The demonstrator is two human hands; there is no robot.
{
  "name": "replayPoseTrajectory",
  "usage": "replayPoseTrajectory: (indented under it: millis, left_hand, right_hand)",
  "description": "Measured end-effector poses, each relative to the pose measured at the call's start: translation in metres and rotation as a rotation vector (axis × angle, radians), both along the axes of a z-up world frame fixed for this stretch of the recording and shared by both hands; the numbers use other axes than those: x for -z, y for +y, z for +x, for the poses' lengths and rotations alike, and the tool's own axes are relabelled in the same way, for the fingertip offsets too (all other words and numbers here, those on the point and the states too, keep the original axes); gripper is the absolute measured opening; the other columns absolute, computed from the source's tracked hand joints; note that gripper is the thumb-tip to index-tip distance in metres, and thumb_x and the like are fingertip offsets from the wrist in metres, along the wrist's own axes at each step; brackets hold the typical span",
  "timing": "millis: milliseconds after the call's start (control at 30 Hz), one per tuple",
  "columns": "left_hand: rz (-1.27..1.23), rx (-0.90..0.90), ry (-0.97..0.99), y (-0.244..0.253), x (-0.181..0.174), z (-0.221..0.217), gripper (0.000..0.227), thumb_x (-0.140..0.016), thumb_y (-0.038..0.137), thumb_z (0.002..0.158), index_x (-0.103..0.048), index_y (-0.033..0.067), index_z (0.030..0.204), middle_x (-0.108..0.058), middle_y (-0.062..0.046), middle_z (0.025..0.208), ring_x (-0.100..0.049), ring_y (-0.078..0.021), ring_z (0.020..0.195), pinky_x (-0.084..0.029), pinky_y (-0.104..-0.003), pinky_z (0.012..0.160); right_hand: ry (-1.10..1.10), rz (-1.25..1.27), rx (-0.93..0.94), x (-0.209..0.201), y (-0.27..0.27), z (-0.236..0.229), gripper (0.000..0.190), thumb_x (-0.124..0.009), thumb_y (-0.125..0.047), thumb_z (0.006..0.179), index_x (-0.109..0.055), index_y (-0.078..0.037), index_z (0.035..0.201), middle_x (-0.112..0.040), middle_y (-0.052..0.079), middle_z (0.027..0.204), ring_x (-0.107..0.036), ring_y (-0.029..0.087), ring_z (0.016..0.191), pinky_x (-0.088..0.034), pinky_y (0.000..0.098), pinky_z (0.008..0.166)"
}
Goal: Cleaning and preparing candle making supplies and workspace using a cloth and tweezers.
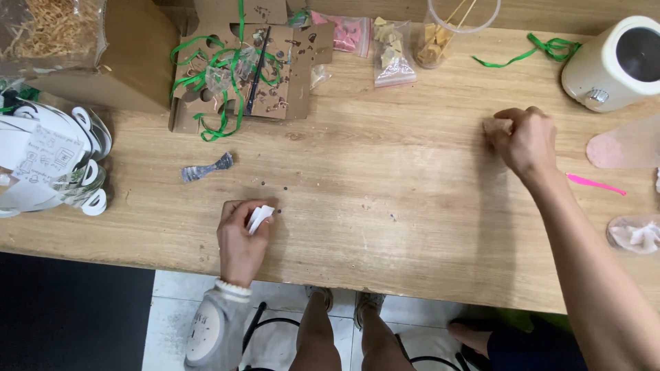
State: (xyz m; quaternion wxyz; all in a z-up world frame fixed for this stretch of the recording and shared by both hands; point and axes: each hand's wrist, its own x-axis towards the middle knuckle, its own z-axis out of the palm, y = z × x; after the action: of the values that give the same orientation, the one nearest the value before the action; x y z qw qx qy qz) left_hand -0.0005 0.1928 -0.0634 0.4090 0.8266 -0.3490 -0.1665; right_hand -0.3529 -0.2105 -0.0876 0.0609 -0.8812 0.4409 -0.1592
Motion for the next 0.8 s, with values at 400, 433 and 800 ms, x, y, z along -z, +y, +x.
replayPoseTrajectory:
  millis: [400,433,800]
  left_hand:
    - [-0.134,-0.292,0.658,0.025,-0.032,0.002,0.041,-0.07,0.001,0.088,-0.06,0.0041,0.127,-0.075,-0.012,0.103,-0.071,-0.013,0.089,-0.058,-0.028,0.073]
    - [-0.13,-0.289,0.659,0.024,-0.033,0.002,0.041,-0.07,0.001,0.088,-0.06,0.0041,0.127,-0.075,-0.012,0.103,-0.071,-0.013,0.089,-0.058,-0.028,0.073]
    - [-0.122,-0.211,0.761,0.003,-0.017,-0.027,0.037,-0.069,0.001,0.09,-0.064,0.0015,0.126,-0.075,-0.011,0.106,-0.069,-0.013,0.091,-0.056,-0.027,0.075]
  right_hand:
    - [-0.252,0.445,0.094,-0.023,0.126,0.048,0.031,-0.062,-0.007,0.096,-0.074,-0.007,0.125,-0.067,0.014,0.09,-0.061,0.016,0.067,-0.058,0.0301,0.063]
    - [-0.252,0.446,0.098,-0.028,0.103,0.034,0.031,-0.062,-0.007,0.096,-0.074,-0.007,0.125,-0.067,0.014,0.09,-0.061,0.016,0.067,-0.058,0.0301,0.063]
    - [-0.266,0.399,-0.204,-0.023,0.227,0.085,0.026,-0.069,-0.002,0.079,-0.078,0.003,0.102,-0.069,0.021,0.083,-0.06,0.021,0.066,-0.054,0.0352,0.067]
